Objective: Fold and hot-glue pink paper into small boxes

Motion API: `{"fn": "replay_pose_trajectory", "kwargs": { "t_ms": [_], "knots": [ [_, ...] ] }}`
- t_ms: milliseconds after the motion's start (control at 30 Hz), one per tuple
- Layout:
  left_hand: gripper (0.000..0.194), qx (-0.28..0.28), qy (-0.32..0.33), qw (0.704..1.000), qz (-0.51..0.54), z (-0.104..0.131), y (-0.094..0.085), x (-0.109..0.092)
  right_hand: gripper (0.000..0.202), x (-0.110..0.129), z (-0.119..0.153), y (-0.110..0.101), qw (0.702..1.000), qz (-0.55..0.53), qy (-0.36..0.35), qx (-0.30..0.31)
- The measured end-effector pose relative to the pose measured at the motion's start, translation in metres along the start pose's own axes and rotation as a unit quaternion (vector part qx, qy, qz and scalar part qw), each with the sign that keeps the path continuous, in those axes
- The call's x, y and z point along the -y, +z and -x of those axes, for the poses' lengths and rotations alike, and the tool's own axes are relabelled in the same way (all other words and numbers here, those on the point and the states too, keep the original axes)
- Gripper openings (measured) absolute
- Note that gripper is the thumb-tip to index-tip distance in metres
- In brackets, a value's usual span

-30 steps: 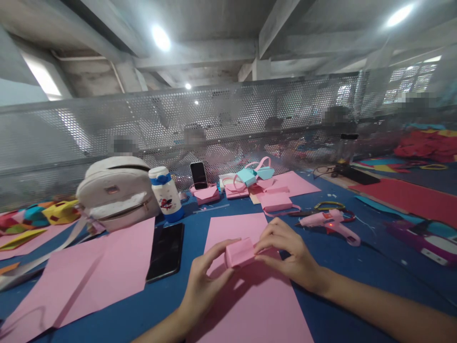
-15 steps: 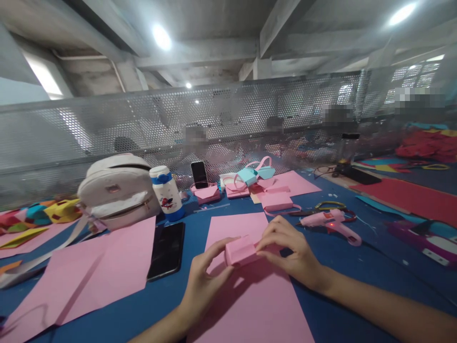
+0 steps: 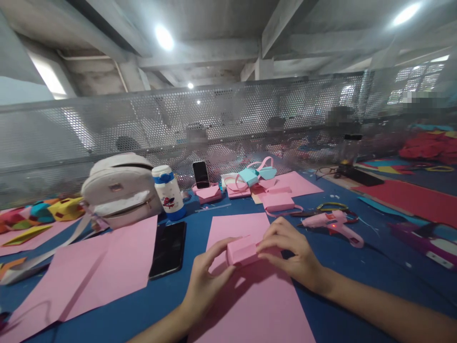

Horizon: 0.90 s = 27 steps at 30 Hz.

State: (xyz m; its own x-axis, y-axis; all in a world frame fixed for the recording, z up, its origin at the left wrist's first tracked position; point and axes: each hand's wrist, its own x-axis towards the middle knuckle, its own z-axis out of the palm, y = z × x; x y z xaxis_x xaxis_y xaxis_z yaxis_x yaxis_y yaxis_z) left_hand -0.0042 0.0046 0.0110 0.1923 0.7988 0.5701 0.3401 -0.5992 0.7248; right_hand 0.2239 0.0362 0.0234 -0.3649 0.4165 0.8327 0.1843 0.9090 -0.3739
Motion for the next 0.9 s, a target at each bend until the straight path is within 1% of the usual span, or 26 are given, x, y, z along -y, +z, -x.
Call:
{"fn": "replay_pose_trajectory", "kwargs": {
  "t_ms": [133, 333, 600, 733, 900],
  "knots": [
    [0.034, 0.003, 0.004, 1.0, -0.001, 0.0006, 0.0001, 0.0009, 0.004, 0.0007, -0.0002, 0.0002, 1.0, 0.004, -0.001, 0.0],
    [0.031, 0.008, -0.008, 1.0, -0.007, 0.0, 0.0004, -0.0011, 0.003, 0.0011, 0.0005, 0.001, 1.0, 0.013, 0.009, 0.002],
    [0.03, 0.002, -0.01, 1.0, -0.012, -0.0001, 0.0013, -0.003, 0.009, 0.0032, -0.0005, 0.0024, 0.999, -0.016, 0.042, -0.005],
    [0.03, 0.008, -0.017, 1.0, -0.003, 0.0003, 0.001, -0.0016, 0.008, 0.0021, -0.0002, 0.0023, 0.998, -0.03, 0.051, -0.008],
    [0.028, -0.001, -0.024, 1.0, 0.004, -0.0015, 0.0001, 0.0006, 0.009, -0.0006, -0.0006, 0.0002, 0.998, -0.031, 0.053, -0.019]
  ]
}}
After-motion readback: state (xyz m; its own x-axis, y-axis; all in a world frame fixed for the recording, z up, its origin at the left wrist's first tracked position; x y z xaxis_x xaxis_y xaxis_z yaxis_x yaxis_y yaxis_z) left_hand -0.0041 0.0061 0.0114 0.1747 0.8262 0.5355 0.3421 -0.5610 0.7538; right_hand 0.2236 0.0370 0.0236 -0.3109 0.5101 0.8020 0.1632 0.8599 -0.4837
